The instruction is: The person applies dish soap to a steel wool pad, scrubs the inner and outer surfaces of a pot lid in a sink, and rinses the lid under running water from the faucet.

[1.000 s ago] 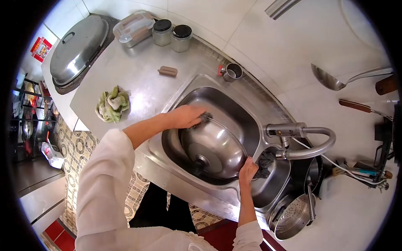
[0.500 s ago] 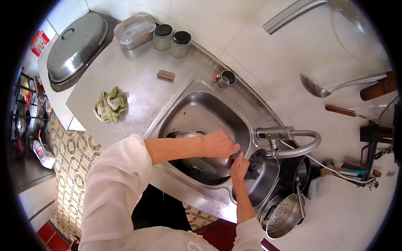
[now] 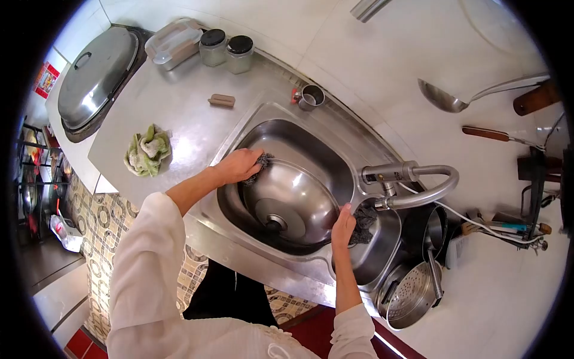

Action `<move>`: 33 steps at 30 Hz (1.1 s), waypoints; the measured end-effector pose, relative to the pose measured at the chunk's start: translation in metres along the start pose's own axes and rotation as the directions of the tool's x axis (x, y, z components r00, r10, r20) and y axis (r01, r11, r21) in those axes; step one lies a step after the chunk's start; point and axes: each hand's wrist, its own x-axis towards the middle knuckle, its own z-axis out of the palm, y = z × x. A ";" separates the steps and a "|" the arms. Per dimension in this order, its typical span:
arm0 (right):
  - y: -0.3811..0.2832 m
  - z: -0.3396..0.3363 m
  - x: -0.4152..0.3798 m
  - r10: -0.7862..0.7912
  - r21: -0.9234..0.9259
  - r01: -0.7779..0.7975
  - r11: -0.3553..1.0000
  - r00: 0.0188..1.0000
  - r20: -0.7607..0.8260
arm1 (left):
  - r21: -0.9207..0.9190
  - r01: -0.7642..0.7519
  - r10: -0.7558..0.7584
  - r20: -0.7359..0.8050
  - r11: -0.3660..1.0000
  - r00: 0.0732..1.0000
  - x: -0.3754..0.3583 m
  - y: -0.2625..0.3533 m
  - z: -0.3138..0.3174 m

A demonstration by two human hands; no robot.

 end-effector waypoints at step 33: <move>-0.031 0.020 0.006 -0.261 -0.416 0.254 0.873 0.965 0.041 | 0.248 -0.580 0.510 0.294 0.776 0.808 0.074 0.121 0.003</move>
